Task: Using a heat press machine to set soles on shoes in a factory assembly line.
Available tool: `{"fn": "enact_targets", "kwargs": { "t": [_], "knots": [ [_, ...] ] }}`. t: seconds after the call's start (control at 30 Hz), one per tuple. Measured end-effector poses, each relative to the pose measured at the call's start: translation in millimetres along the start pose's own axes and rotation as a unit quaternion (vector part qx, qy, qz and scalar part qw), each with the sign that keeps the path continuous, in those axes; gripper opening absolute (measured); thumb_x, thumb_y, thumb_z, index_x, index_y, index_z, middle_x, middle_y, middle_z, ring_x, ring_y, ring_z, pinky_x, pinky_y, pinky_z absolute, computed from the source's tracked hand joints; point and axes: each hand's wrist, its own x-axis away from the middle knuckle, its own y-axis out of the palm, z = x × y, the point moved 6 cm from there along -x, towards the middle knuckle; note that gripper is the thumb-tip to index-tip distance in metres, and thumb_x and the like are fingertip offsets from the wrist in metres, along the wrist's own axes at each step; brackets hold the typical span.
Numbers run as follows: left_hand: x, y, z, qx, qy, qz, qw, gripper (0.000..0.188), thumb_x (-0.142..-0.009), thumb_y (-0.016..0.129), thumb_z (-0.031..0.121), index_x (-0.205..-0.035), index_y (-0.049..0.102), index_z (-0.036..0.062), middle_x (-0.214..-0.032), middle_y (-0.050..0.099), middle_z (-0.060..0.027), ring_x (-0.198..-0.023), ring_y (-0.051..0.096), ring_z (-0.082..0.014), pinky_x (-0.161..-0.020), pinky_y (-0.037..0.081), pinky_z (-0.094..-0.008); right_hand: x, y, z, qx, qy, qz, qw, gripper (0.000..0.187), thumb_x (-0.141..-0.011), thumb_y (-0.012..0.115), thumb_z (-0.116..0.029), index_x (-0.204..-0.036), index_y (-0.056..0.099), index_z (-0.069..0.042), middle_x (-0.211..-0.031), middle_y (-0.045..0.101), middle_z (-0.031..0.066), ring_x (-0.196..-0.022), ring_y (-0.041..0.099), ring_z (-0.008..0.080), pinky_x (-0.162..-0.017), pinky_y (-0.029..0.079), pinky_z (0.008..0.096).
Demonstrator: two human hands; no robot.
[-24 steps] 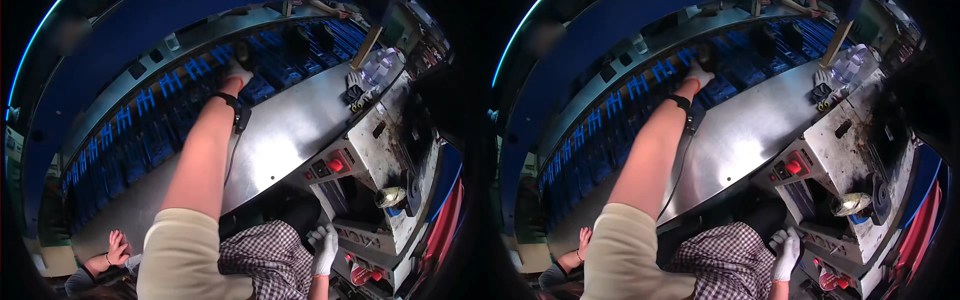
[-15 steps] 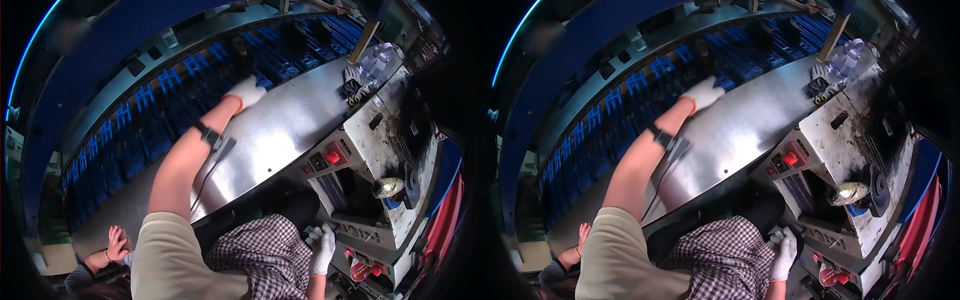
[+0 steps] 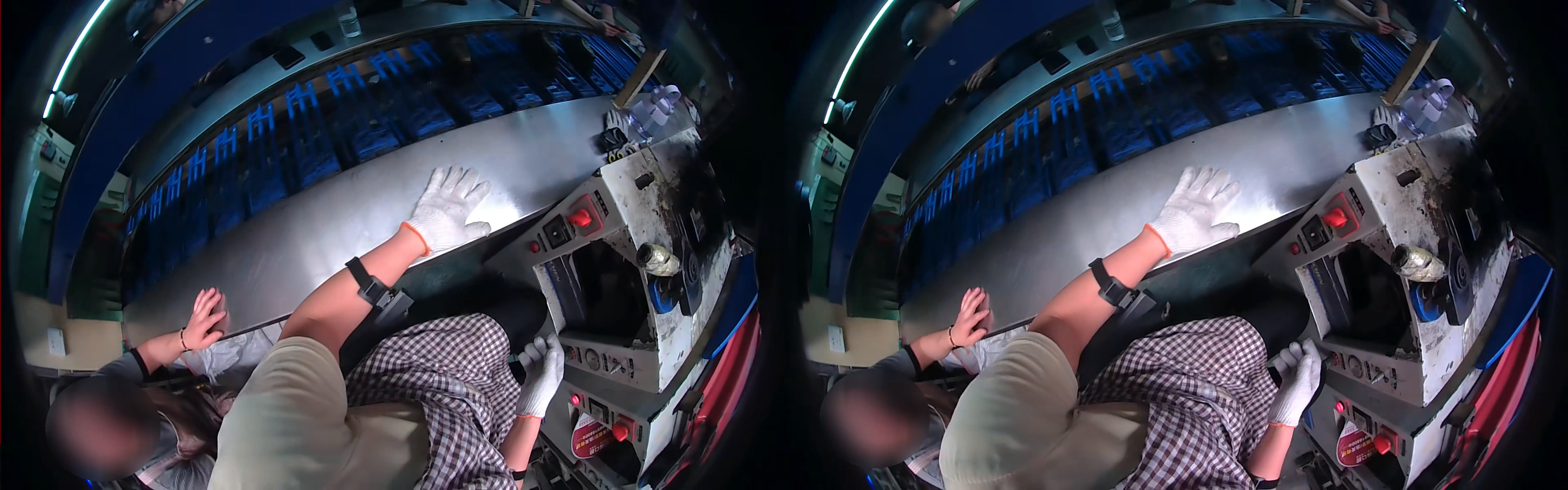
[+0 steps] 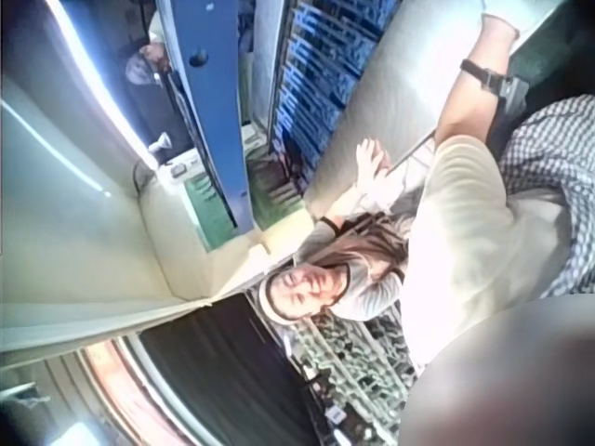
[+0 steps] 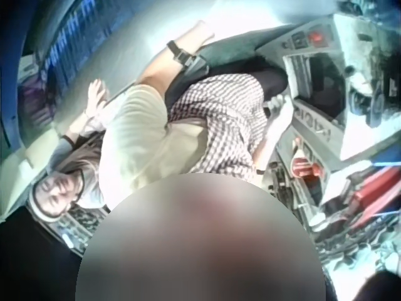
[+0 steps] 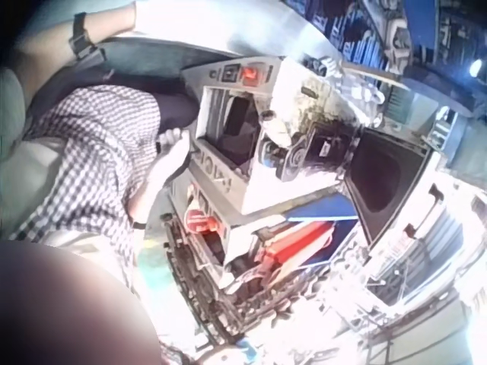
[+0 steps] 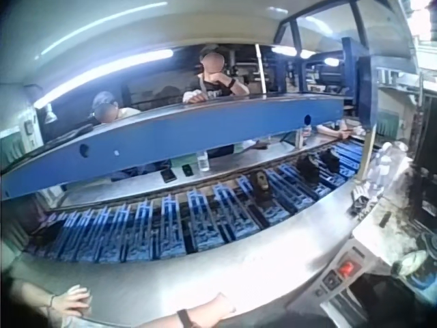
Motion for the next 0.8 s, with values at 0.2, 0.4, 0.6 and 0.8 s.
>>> {"fn": "enact_targets", "kwargs": {
  "t": [0.2, 0.4, 0.6, 0.8],
  "knots": [
    [0.9, 3.7, -0.1, -0.021, 0.004, 0.007, 1.000, 0.078, -0.099, 0.055, 0.059, -0.159, 0.045, 0.0098, -0.166, 0.038, -0.0234, -0.155, 0.030, -0.0463, -0.129, 0.015, -0.0570, 4.9, -13.5, 2.5, -0.019, -0.003, 0.015, 1.000, 0.050, -0.109, 0.059, -0.034, -0.147, 0.054, -0.003, -0.118, 0.067, 0.0102, -0.098, 0.066, 0.0187, -0.085, 0.058, 0.0353],
    [5.5, 0.9, 3.1, -0.022, 0.008, 0.011, 1.000, 0.077, -0.100, 0.055, 0.058, -0.161, 0.043, 0.0121, -0.168, 0.035, -0.0219, -0.156, 0.028, -0.0459, -0.130, 0.014, -0.0562, 10.5, -27.6, 0.7, -0.011, 0.012, 0.042, 0.999, 0.049, -0.108, 0.062, -0.033, -0.146, 0.055, -0.003, -0.115, 0.068, 0.0092, -0.094, 0.067, 0.0173, -0.082, 0.058, 0.0331],
    [48.8, -13.0, -3.8, 0.036, -0.020, -0.036, 0.999, 0.073, -0.100, 0.058, 0.052, -0.160, 0.044, 0.0114, -0.168, 0.035, -0.0212, -0.157, 0.026, -0.0454, -0.131, 0.012, -0.0563, 14.7, -44.1, -0.4, -0.001, 0.015, 0.050, 0.999, 0.046, -0.108, 0.061, -0.031, -0.146, 0.057, -0.005, -0.115, 0.069, 0.0092, -0.093, 0.067, 0.0172, -0.082, 0.058, 0.0325],
    [103.5, -59.2, -75.8, 0.292, -0.172, 0.076, 0.938, 0.068, -0.097, 0.070, 0.033, -0.155, 0.049, 0.0044, -0.152, 0.056, -0.0219, -0.144, 0.050, -0.0368, -0.122, 0.037, -0.0442, 9.3, -49.1, 4.9, 0.009, 0.027, 0.050, 0.998, 0.048, -0.109, 0.058, -0.032, -0.148, 0.055, -0.004, -0.121, 0.070, 0.0111, -0.096, 0.068, 0.0189, -0.083, 0.056, 0.0345]
  ]
}}
